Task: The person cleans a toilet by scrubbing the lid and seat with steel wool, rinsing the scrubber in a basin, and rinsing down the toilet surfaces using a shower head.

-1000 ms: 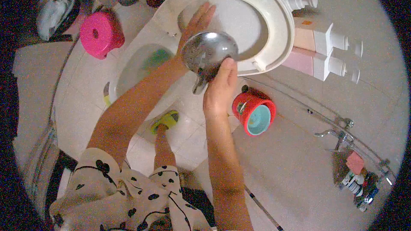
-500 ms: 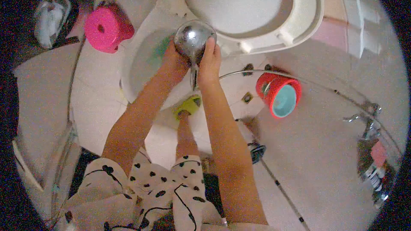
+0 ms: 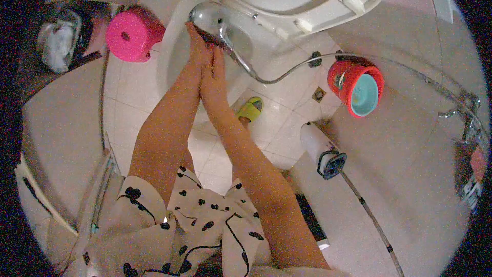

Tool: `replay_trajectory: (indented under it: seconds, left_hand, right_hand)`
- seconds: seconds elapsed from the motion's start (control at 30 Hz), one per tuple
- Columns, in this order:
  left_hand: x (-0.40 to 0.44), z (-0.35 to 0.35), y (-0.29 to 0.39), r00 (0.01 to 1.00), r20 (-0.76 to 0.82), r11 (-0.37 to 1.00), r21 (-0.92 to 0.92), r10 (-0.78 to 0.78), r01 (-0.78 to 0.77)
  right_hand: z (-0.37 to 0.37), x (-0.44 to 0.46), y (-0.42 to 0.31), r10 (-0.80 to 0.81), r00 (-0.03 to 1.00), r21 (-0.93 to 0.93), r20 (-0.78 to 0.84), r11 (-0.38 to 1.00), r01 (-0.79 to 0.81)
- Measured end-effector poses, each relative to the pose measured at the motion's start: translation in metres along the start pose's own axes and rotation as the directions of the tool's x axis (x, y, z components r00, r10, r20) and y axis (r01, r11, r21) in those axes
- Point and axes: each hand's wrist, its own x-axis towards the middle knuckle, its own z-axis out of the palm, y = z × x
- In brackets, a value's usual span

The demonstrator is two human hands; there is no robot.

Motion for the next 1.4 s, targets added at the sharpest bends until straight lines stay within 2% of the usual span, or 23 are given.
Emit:
replay_trajectory:
  seconds: [0.03, 0.13, 0.2, 0.3, 0.33, 0.37, 0.4, 0.5, 0.6, 0.7, 0.8, 0.83, 0.9, 0.93, 1.0, 1.03, 1.1, 1.2, 1.23, 1.3, 1.33, 1.4]
  left_hand:
    - [0.005, -0.005, -0.004, 0.998, 0.040, 0.999, 0.010, 0.040, -0.041]
    - [0.024, -0.013, -0.010, 0.994, 0.010, 0.982, -0.150, -0.112, 0.112]
    - [0.025, -0.014, -0.011, 0.994, -0.018, 0.959, -0.267, -0.104, 0.096]
    - [0.021, -0.010, -0.006, 0.998, -0.020, 0.933, -0.356, -0.062, 0.051]
    - [0.021, -0.009, -0.005, 0.999, -0.012, 0.928, -0.371, -0.041, 0.034]
    - [0.034, -0.027, -0.010, 0.953, 0.302, 0.875, -0.465, 0.012, 0.136]
    - [0.034, -0.032, -0.007, 0.970, 0.243, 0.889, -0.445, 0.002, 0.109]
    - [0.033, -0.040, -0.010, 0.998, 0.032, 0.919, -0.390, -0.044, 0.053]
    - [0.039, -0.052, -0.017, 0.994, -0.037, 0.931, -0.358, -0.098, 0.078]
    - [0.040, -0.060, -0.028, 0.987, -0.075, 0.936, -0.335, -0.141, 0.108]
    - [0.020, -0.054, -0.031, 0.981, -0.056, 0.920, -0.362, -0.184, 0.152]
    - [0.008, -0.050, -0.026, 0.975, -0.021, 0.897, -0.396, -0.223, 0.197]
    - [-0.011, -0.039, -0.024, 0.977, -0.030, 0.881, -0.439, -0.210, 0.175]
    - [-0.016, -0.036, -0.026, 0.978, -0.034, 0.872, -0.459, -0.207, 0.169]
    - [-0.022, -0.029, -0.024, 0.994, -0.001, 0.924, -0.369, -0.111, 0.103]
    - [-0.025, -0.027, -0.020, 0.998, 0.018, 0.945, -0.321, -0.063, 0.065]
    - [-0.037, -0.019, -0.013, 0.998, 0.000, 0.954, -0.294, -0.065, 0.062]
    - [-0.047, -0.020, -0.007, 0.999, 0.033, 0.968, -0.247, -0.038, 0.044]
    - [-0.049, -0.021, -0.006, 0.998, 0.053, 0.972, -0.231, -0.023, 0.034]
    - [-0.055, -0.017, 0.004, 0.995, -0.095, 0.999, 0.030, -0.035, 0.038]
    - [-0.058, -0.015, 0.007, 0.986, -0.167, 0.986, 0.158, -0.027, 0.053]
    - [-0.050, -0.019, 0.013, 0.978, -0.209, 0.934, 0.348, -0.011, 0.084]
  right_hand:
    - [0.001, -0.006, -0.004, 0.022, 1.000, 0.044, 0.021, 0.999, -0.023]
    - [0.002, -0.020, -0.024, 0.076, 0.993, 0.166, 0.092, 0.982, -0.090]
    - [0.001, -0.032, -0.042, 0.103, 0.984, 0.241, 0.142, 0.961, -0.136]
    - [0.001, -0.064, -0.062, 0.121, 0.978, 0.228, 0.170, 0.961, -0.159]
    - [-0.002, -0.074, -0.069, 0.082, 0.975, 0.129, 0.208, 0.985, -0.111]
    - [-0.005, -0.083, -0.076, 0.049, 0.967, 0.030, 0.249, 0.998, -0.058]
    - [-0.007, -0.087, -0.080, 0.021, 0.956, -0.066, 0.291, 0.998, -0.002]
    - [0.003, -0.076, -0.053, -0.054, 0.975, 0.077, 0.216, 0.996, 0.038]
    - [0.005, -0.051, -0.046, -0.062, 0.989, 0.042, 0.134, 0.997, 0.057]
    - [0.011, -0.004, -0.007, -0.199, 0.977, -0.133, -0.082, 0.973, 0.187]
    - [-0.003, 0.025, -0.014, -0.310, 0.950, -0.405, -0.047, 0.875, 0.265]
    - [-0.008, 0.032, -0.012, -0.347, 0.936, -0.500, -0.062, 0.822, 0.271]
    - [-0.016, 0.046, -0.006, -0.424, 0.902, -0.671, -0.077, 0.692, 0.268]
    - [-0.019, 0.052, 0.000, -0.399, 0.912, -0.660, -0.091, 0.710, 0.245]
    - [-0.023, 0.061, 0.005, -0.347, 0.931, -0.637, -0.113, 0.744, 0.200]
    - [-0.024, 0.065, 0.005, -0.217, 0.972, -0.565, -0.093, 0.815, 0.128]
    - [-0.028, 0.070, 0.001, 0.043, 0.999, -0.422, -0.021, 0.905, -0.048]
    - [-0.038, 0.073, -0.008, 0.077, 0.991, -0.417, 0.106, 0.908, -0.026]
    - [-0.042, 0.073, -0.010, 0.167, 0.982, -0.391, 0.092, 0.913, -0.119]
    - [-0.046, 0.073, -0.015, 0.341, 0.937, -0.333, 0.071, 0.894, -0.300]
    - [-0.044, 0.066, -0.023, 0.346, 0.934, -0.215, 0.089, 0.922, -0.321]
    - [-0.044, 0.050, -0.037, 0.350, 0.928, 0.027, 0.125, 0.934, -0.356]
